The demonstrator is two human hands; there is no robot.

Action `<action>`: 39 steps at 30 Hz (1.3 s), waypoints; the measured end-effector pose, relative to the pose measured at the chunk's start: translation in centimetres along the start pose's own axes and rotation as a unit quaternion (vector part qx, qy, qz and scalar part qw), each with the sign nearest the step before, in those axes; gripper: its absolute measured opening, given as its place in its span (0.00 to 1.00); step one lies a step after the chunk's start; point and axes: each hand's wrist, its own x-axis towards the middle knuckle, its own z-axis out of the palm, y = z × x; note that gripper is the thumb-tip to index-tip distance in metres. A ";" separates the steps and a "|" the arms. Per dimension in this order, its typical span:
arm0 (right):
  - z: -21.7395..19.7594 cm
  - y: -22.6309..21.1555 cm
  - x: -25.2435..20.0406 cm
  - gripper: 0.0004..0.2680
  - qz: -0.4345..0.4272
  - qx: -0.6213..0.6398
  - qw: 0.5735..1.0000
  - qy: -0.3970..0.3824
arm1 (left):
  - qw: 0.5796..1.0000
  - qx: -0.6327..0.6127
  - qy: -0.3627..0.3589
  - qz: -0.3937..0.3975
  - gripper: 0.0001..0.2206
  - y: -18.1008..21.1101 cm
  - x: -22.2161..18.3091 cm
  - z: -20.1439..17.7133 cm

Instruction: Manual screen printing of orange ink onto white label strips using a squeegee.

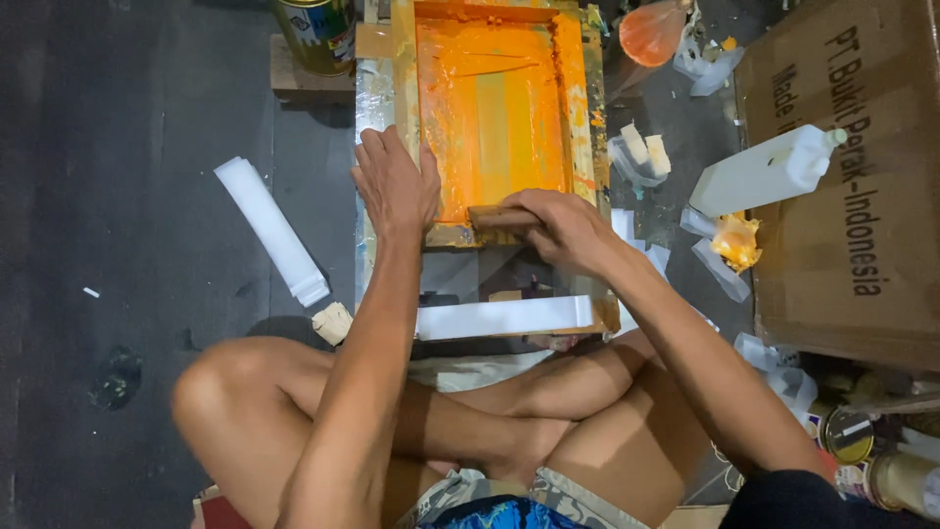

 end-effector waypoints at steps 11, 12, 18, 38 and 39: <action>-2.8 1.4 4.5 0.08 0.116 0.072 0.990 -0.041 | 1.000 -0.005 -0.010 -0.016 0.21 1.0 -0.2 -1.2; -3.1 1.6 5.3 0.08 0.119 0.063 0.990 -0.042 | 1.000 -0.008 -0.019 -0.021 0.22 1.0 -0.2 -1.2; -3.7 5.3 10.5 0.09 0.022 0.002 0.994 0.111 | 1.000 0.012 0.013 -0.024 0.21 1.1 -0.2 -0.3; 0.3 0.9 0.1 0.16 -0.018 0.020 1.000 0.010 | 1.000 0.011 -0.010 -0.008 0.23 0.0 0.0 0.1; 0.2 0.8 0.1 0.16 -0.029 0.014 0.999 0.010 | 1.000 0.007 -0.006 -0.007 0.23 0.2 0.1 0.0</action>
